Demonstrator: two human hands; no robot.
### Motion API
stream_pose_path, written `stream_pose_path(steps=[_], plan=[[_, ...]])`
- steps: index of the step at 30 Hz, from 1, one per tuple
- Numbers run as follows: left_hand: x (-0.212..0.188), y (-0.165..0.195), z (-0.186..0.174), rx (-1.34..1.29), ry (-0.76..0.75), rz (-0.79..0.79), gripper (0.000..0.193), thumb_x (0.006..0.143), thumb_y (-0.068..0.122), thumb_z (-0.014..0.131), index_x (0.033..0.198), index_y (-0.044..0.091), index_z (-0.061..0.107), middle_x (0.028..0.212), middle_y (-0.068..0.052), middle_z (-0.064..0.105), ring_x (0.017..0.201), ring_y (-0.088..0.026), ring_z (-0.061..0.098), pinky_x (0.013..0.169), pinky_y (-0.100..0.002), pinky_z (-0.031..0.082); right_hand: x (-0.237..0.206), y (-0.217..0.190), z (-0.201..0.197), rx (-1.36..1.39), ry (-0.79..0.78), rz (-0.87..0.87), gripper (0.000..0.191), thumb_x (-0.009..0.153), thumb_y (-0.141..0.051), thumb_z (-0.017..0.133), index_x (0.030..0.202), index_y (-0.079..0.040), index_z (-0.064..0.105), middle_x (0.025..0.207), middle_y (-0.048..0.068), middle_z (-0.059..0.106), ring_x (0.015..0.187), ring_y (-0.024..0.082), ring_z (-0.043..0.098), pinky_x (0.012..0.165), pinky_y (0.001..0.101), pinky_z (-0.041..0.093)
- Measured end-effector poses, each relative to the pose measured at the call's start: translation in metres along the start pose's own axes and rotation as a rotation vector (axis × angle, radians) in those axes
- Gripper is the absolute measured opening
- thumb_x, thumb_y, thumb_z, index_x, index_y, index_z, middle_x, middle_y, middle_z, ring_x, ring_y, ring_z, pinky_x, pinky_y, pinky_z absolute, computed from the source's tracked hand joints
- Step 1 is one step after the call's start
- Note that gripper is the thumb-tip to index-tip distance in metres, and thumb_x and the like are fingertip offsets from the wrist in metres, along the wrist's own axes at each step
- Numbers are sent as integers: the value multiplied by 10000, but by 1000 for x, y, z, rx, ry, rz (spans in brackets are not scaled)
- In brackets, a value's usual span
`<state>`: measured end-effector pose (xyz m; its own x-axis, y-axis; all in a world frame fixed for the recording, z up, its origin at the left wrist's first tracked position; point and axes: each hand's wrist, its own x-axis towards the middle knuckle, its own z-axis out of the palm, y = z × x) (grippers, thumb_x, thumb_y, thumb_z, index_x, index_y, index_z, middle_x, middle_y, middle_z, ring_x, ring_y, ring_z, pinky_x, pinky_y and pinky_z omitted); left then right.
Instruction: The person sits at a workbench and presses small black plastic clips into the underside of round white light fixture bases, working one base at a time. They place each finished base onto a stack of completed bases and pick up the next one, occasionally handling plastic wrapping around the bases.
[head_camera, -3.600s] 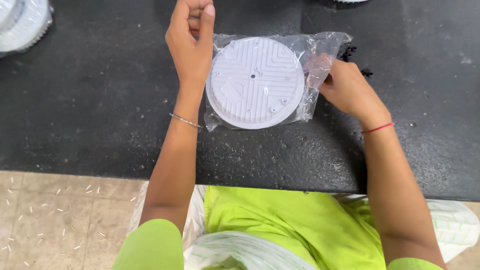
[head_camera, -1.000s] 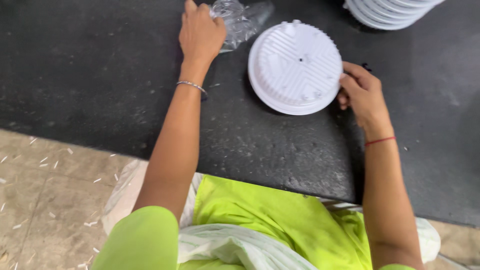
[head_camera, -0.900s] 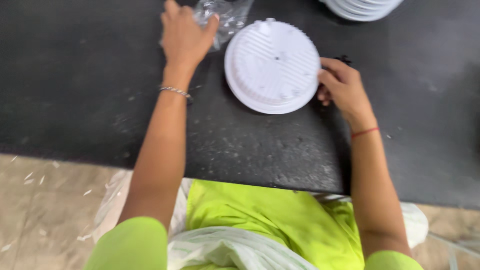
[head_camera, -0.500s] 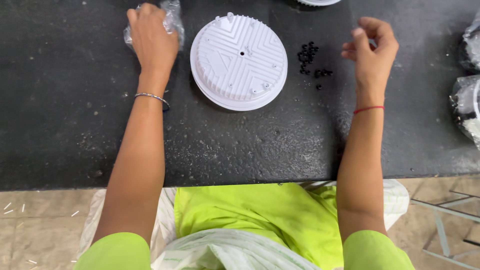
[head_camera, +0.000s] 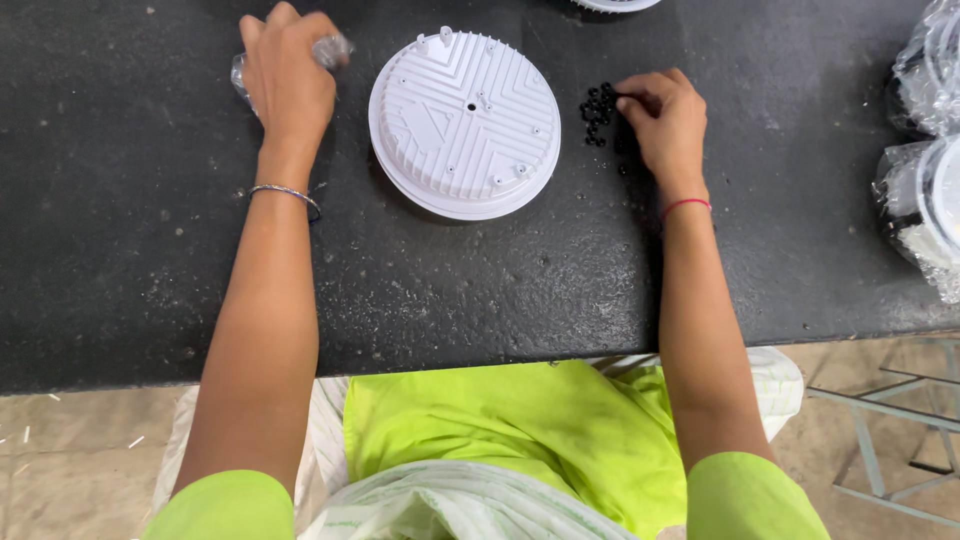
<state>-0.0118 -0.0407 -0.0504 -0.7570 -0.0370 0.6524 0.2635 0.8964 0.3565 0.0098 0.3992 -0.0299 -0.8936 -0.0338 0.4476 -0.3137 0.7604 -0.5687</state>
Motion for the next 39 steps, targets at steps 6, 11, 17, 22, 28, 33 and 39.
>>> stream_pose_path(steps=[6,11,17,22,28,33,39], plan=[[-1,-7,4,6,45,18,147,791,-10,745,886,103,739,1033,-98,623,997,-365,543,767,-477,505,7,18,-18,151,-147,132,212,865,76,732,1040,-35,782,978,54,780,916,119,739,842,264,592],[0,-9,10,67,33,-7,151,805,75,735,944,32,692,1095,-140,604,1027,-381,537,771,-505,508,8,17,-22,141,-115,182,226,869,15,771,1081,-59,795,972,55,785,905,123,737,831,266,581],[3,-6,9,36,54,13,242,837,226,792,892,7,705,1051,-170,631,998,-395,547,754,-522,504,8,9,-25,84,-163,103,265,847,-65,838,1109,-97,808,1044,64,753,959,168,736,872,296,585],[5,-9,10,37,20,-4,263,893,277,809,823,35,737,902,-152,683,944,-397,595,709,-523,501,7,8,-21,67,-169,84,276,827,-81,854,1099,-106,813,1040,73,724,943,182,722,871,313,587],[13,-10,12,68,-75,-80,168,860,222,783,819,61,764,821,-188,714,827,-421,673,689,-538,535,5,8,-18,26,-128,56,226,850,-66,844,1073,-83,813,1031,77,717,911,175,703,830,302,569],[19,-14,5,4,-68,-193,80,793,124,733,850,74,759,836,-217,727,789,-460,691,674,-550,552,13,-35,-15,325,-60,200,224,916,-56,836,1137,-75,804,991,38,703,890,122,609,820,254,505],[24,-20,1,-45,-43,-244,79,853,56,692,926,29,701,878,-233,725,832,-475,687,705,-555,559,23,-131,0,321,-321,-111,188,963,-11,778,1147,-48,770,1173,48,695,1048,127,674,926,257,554]])
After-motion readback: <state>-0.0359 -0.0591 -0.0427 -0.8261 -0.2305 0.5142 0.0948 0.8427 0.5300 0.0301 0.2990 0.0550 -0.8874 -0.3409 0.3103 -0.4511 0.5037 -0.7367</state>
